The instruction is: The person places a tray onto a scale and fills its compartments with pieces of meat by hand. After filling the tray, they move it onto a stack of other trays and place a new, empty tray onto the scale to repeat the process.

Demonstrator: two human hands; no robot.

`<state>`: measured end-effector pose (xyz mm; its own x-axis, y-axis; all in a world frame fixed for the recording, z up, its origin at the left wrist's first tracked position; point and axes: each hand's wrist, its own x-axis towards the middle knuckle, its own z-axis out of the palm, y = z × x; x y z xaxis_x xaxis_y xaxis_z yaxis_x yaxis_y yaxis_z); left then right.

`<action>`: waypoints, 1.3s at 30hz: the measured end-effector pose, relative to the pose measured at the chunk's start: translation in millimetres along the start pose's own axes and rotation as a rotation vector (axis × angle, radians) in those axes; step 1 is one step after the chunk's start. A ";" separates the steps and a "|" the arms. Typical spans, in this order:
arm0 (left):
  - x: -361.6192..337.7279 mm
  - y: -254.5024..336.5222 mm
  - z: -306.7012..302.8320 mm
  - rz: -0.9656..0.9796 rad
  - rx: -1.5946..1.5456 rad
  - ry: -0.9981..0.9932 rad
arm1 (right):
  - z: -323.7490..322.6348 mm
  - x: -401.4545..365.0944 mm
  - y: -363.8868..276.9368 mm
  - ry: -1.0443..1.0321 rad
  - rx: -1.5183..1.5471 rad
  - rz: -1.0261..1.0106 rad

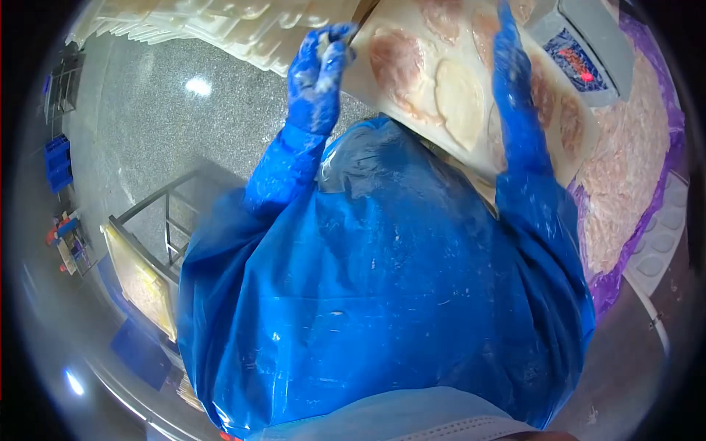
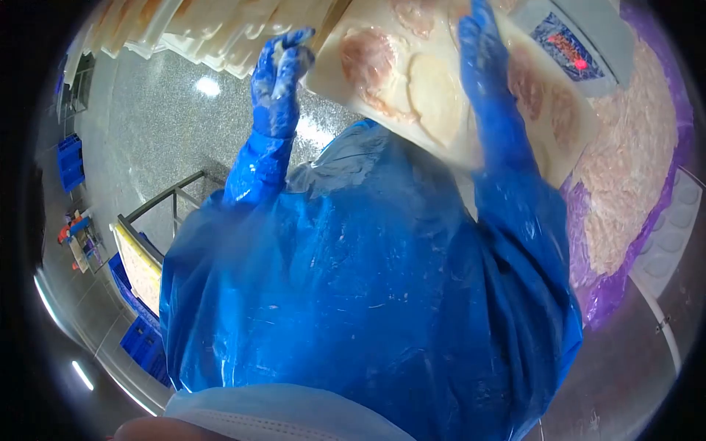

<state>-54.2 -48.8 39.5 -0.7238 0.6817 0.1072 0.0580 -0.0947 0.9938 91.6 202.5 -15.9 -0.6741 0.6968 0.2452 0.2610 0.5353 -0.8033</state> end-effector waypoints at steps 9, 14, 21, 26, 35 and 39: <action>-15.2 -29.1 -17.9 0.528 0.861 -0.745 | -41.4 -138.9 -63.9 0.112 0.302 0.332; 0.3 -42.6 14.2 0.393 0.626 -0.322 | -1.1 -150.7 -85.3 -0.089 -0.085 0.127; -12.0 -56.5 17.6 0.675 1.052 -0.984 | 30.5 -164.1 -60.0 -0.164 -0.150 0.120; -18.2 -47.4 21.6 0.656 0.946 -0.870 | 26.0 -153.0 -68.6 -0.326 -0.453 0.094; -52.4 -37.1 69.3 0.526 1.235 -0.918 | -131.7 -203.6 -0.2 0.356 -0.124 0.202; -36.7 -58.1 47.1 0.606 1.212 -0.602 | -147.8 -218.2 7.8 0.286 0.106 0.314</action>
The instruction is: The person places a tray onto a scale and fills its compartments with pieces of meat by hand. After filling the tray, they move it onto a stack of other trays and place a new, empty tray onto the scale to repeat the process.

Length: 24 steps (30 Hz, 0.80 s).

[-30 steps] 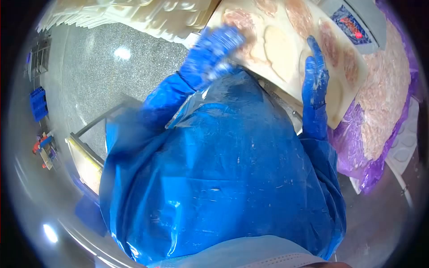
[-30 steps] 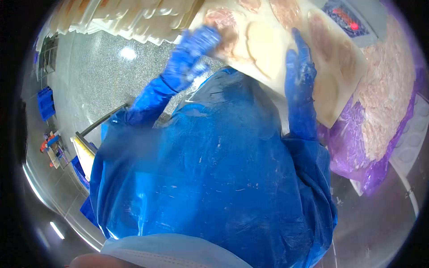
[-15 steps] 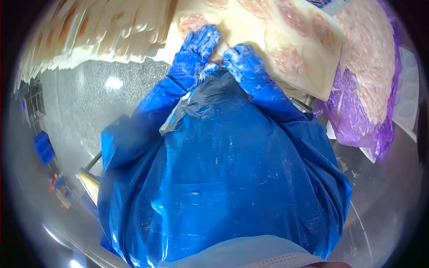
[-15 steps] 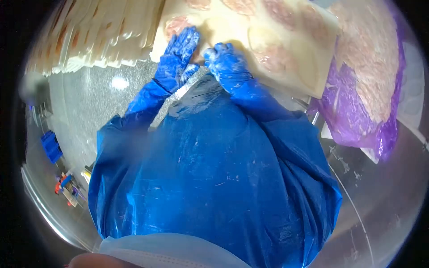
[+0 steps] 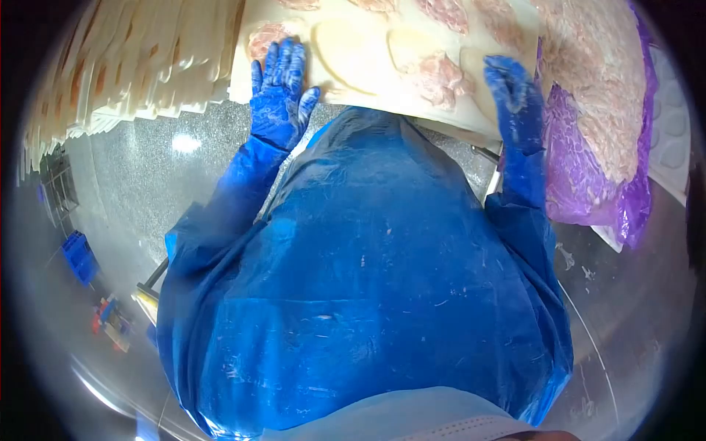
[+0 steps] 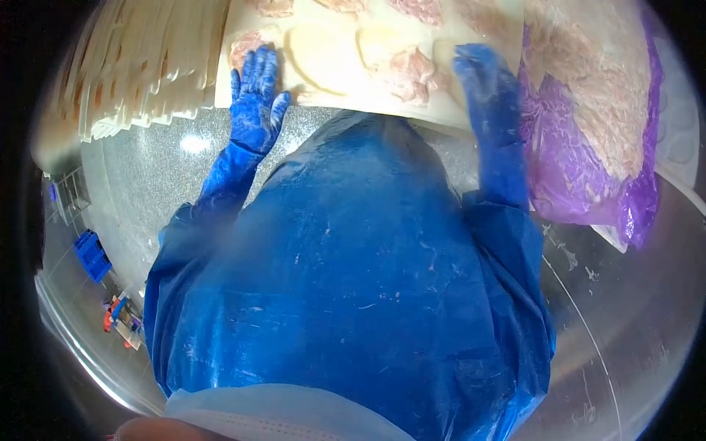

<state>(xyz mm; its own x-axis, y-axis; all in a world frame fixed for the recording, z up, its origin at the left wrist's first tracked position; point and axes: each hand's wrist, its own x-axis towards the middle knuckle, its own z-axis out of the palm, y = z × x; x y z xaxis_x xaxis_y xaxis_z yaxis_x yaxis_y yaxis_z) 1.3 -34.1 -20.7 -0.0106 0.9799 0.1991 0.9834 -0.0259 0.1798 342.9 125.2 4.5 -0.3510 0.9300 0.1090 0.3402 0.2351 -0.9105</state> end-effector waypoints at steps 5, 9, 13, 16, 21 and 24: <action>58.5 101.5 -4.1 0.228 -0.333 0.148 | 42.9 -2.8 -8.5 -0.063 -0.417 -0.069; 88.2 99.8 43.1 0.176 -0.153 0.102 | 23.7 2.6 27.6 -0.173 -0.335 -0.242; 86.5 90.8 18.0 0.124 -0.243 0.228 | 5.6 3.4 25.5 -0.235 -0.033 0.018; 86.5 141.6 9.9 0.108 -0.500 0.241 | -0.9 9.7 17.8 -0.213 0.161 -0.029; 98.6 142.6 70.5 0.106 -0.512 0.297 | -12.2 14.1 32.0 -0.142 0.110 0.021; 93.5 135.6 62.5 0.019 -0.581 0.168 | -17.3 4.5 22.9 -0.089 0.190 0.138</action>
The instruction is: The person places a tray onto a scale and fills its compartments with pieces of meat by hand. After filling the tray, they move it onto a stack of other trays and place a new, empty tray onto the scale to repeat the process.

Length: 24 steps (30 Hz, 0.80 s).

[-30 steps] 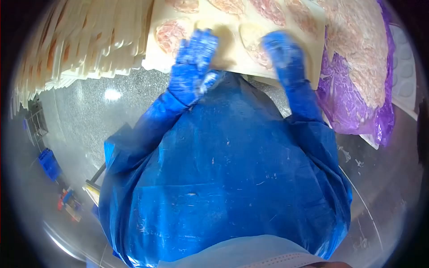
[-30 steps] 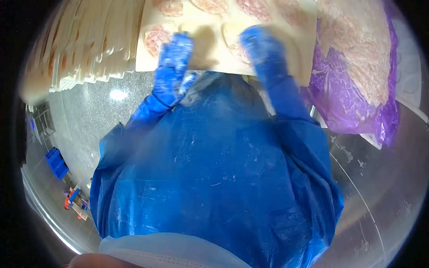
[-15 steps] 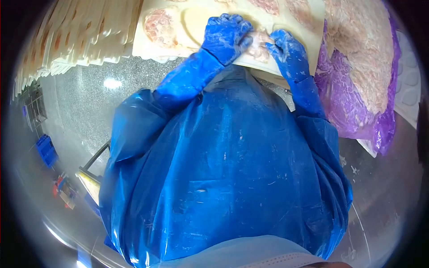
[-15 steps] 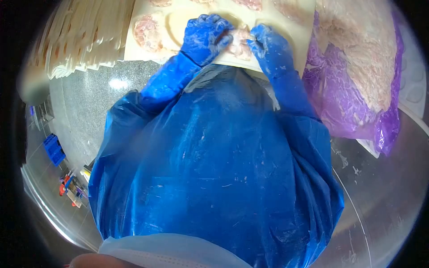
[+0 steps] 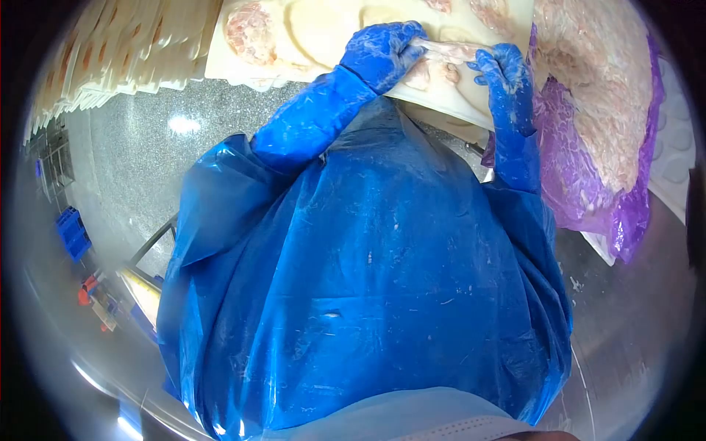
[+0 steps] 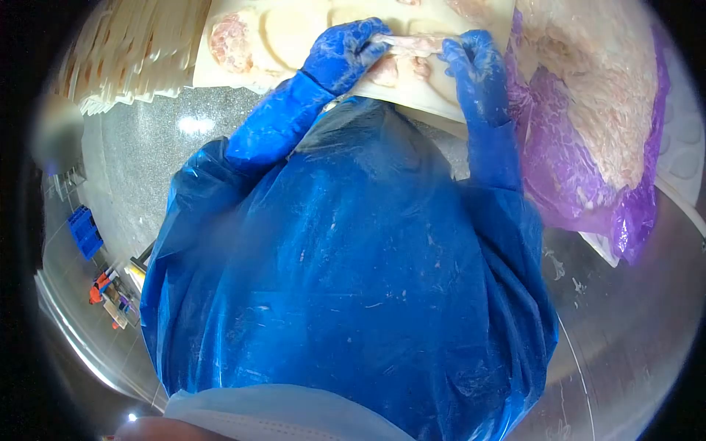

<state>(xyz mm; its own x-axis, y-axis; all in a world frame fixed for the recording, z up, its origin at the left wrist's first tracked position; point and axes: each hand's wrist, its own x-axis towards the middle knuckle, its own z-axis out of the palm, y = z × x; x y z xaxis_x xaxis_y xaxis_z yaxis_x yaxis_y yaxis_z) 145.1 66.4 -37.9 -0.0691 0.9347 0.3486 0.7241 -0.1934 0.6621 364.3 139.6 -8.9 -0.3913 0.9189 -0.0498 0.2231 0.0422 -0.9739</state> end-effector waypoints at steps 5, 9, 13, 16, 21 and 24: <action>12.7 14.2 -24.6 -0.309 -0.617 -0.191 | -8.8 -8.9 -13.0 -0.002 -0.129 -0.162; 19.0 36.7 -35.4 -0.525 -1.151 -0.225 | -11.9 -17.1 -35.3 0.070 0.468 -0.001; 28.3 46.9 -33.0 -0.604 -0.853 -0.485 | -41.4 -13.7 -18.3 0.160 0.007 -0.061; 25.0 7.1 -13.6 -0.191 -0.067 -0.157 | -55.9 -10.7 6.3 0.215 -0.354 -0.160; 52.1 44.2 39.2 0.326 -0.010 -0.012 | -52.4 -7.1 21.2 0.346 -0.729 -0.375; 70.4 21.0 79.7 0.246 0.019 -0.237 | -55.4 9.6 30.9 0.334 -0.721 -0.289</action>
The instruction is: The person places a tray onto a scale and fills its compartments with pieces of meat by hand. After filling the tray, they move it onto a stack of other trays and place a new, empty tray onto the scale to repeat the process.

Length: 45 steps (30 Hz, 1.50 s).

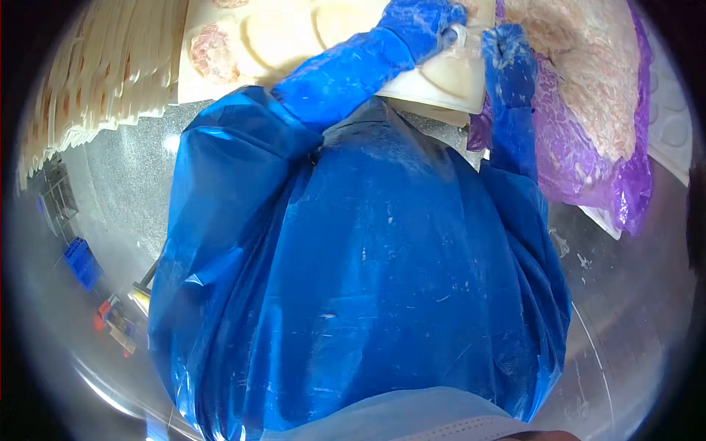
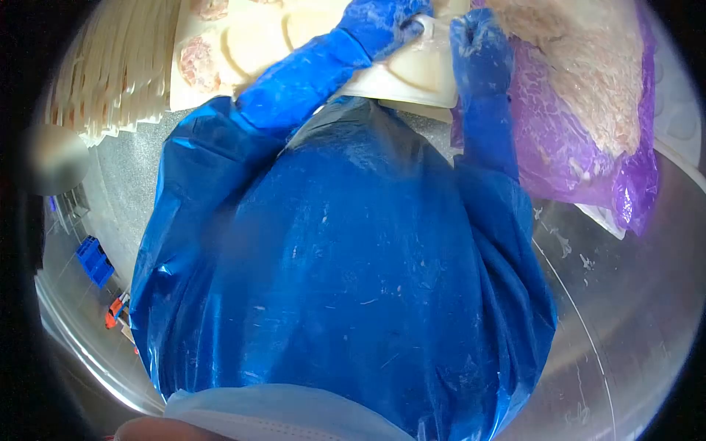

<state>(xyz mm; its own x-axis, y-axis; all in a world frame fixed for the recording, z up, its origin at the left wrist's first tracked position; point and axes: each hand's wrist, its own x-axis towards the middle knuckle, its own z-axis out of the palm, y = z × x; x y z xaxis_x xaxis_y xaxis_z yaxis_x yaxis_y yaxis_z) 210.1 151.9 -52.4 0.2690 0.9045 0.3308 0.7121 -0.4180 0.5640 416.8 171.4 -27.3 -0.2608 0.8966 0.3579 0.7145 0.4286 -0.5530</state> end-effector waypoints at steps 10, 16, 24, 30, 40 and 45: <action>6.0 -21.8 -46.3 -0.225 -0.024 -0.272 | 3.0 10.6 -37.9 0.086 0.183 -0.166; -2.8 -38.8 -45.4 -0.125 0.164 -0.221 | 3.2 -35.8 -44.2 -0.204 -0.232 -0.334; -46.1 -0.3 -35.6 0.258 0.487 0.061 | 8.8 -39.1 -50.9 -0.202 -0.146 -0.288; -40.1 -20.0 -37.0 0.233 0.421 0.002 | 13.2 -27.5 -51.0 -0.120 -0.153 -0.409; -56.4 -13.0 -49.2 0.218 0.338 0.070 | -42.8 -69.9 -50.7 -0.412 -0.297 -0.388; -68.9 1.2 -69.2 0.243 0.277 0.092 | -42.3 -61.2 -76.3 -0.204 -0.023 -0.232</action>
<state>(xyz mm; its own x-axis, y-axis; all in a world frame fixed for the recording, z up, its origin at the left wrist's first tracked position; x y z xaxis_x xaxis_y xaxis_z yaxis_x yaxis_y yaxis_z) 147.5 83.2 -22.1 0.4015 0.7650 0.5036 0.7862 -0.5699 0.2390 405.8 79.1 24.8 -0.5421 0.7799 0.3127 0.6344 0.6239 -0.4563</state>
